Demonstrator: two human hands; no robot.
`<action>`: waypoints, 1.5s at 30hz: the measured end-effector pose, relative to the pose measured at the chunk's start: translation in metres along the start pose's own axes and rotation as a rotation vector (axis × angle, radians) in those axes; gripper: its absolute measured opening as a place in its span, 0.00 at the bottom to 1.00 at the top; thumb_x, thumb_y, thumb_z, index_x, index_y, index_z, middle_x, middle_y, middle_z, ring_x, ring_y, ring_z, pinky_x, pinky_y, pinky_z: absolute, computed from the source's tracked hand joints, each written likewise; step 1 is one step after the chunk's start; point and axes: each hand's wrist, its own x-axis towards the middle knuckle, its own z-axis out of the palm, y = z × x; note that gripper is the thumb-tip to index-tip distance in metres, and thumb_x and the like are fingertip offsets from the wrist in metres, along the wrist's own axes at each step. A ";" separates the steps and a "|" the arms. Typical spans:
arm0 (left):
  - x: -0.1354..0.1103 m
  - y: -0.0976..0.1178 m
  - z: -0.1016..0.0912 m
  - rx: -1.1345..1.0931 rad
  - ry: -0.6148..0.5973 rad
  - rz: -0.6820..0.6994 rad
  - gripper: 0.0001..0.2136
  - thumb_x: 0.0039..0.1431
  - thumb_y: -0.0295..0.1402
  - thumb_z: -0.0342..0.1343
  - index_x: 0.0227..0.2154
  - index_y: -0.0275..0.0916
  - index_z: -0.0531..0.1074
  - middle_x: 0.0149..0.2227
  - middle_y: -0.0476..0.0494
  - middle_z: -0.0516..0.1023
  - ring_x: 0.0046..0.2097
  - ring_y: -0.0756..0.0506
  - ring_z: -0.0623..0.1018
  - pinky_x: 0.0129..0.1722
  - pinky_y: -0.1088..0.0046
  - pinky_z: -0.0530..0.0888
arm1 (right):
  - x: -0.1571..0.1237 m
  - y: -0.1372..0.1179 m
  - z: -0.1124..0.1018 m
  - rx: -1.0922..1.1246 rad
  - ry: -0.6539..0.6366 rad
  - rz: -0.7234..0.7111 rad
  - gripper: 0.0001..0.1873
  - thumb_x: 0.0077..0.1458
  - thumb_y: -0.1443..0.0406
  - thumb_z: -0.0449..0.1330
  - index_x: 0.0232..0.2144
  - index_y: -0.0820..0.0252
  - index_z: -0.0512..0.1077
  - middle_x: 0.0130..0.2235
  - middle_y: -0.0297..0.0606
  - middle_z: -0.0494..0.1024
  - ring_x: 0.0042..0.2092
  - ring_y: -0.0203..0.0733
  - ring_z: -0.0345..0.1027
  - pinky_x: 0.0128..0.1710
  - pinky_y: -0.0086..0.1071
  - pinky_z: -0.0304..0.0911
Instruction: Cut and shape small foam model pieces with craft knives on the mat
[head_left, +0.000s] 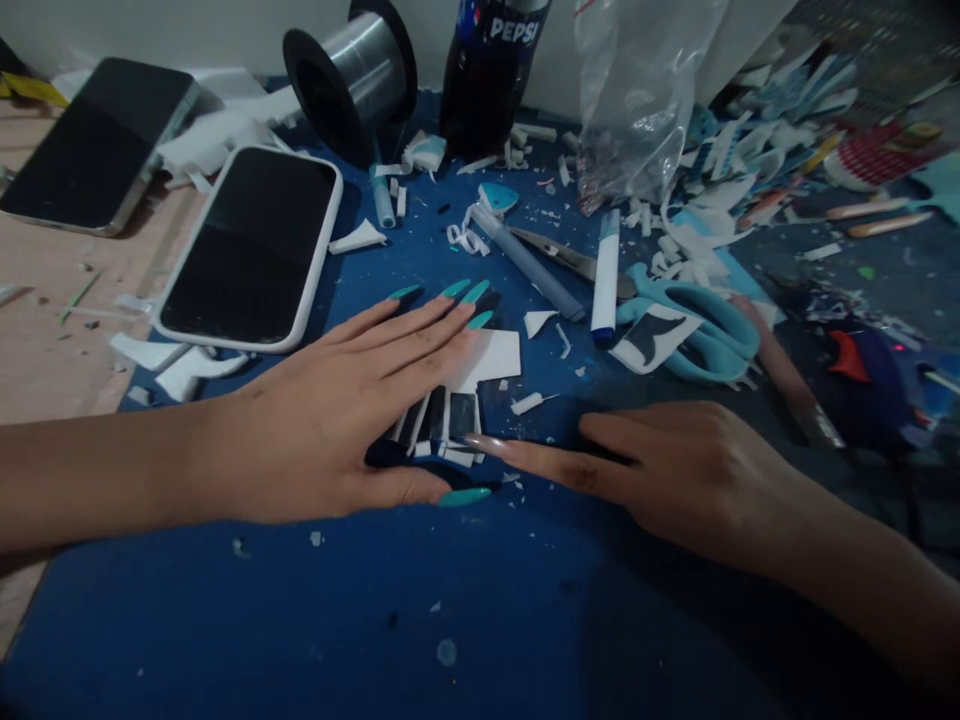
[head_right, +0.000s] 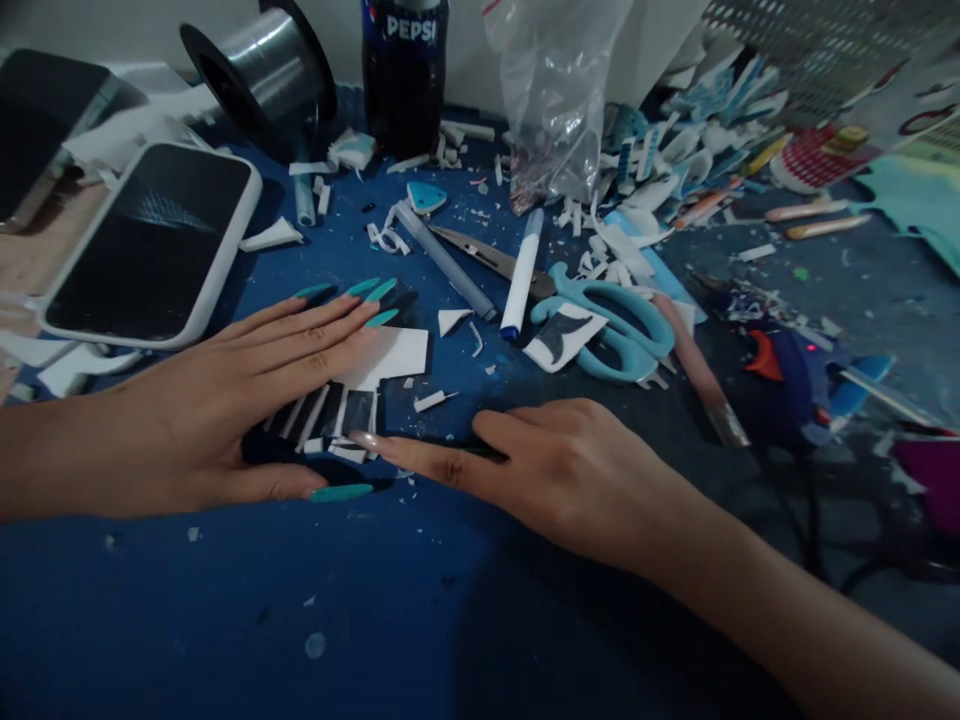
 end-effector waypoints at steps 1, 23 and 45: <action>0.000 0.000 0.000 0.002 -0.005 -0.005 0.41 0.63 0.58 0.43 0.69 0.43 0.33 0.71 0.43 0.37 0.70 0.33 0.45 0.69 0.50 0.51 | 0.001 -0.002 -0.001 0.005 0.004 -0.001 0.36 0.61 0.79 0.40 0.67 0.50 0.48 0.24 0.25 0.61 0.20 0.31 0.52 0.21 0.29 0.43; -0.003 -0.004 0.005 -0.108 0.017 -0.130 0.46 0.58 0.61 0.48 0.68 0.47 0.28 0.71 0.41 0.39 0.70 0.32 0.47 0.65 0.51 0.61 | -0.004 0.010 0.003 0.065 0.032 -0.003 0.36 0.61 0.79 0.43 0.67 0.50 0.49 0.24 0.26 0.61 0.20 0.31 0.48 0.21 0.27 0.41; -0.007 -0.004 -0.005 -0.116 -0.020 -0.030 0.36 0.65 0.52 0.44 0.68 0.51 0.32 0.71 0.49 0.39 0.70 0.36 0.48 0.64 0.56 0.66 | -0.005 0.013 0.000 0.195 -0.036 0.129 0.30 0.61 0.77 0.46 0.63 0.54 0.59 0.24 0.27 0.62 0.22 0.31 0.53 0.23 0.27 0.46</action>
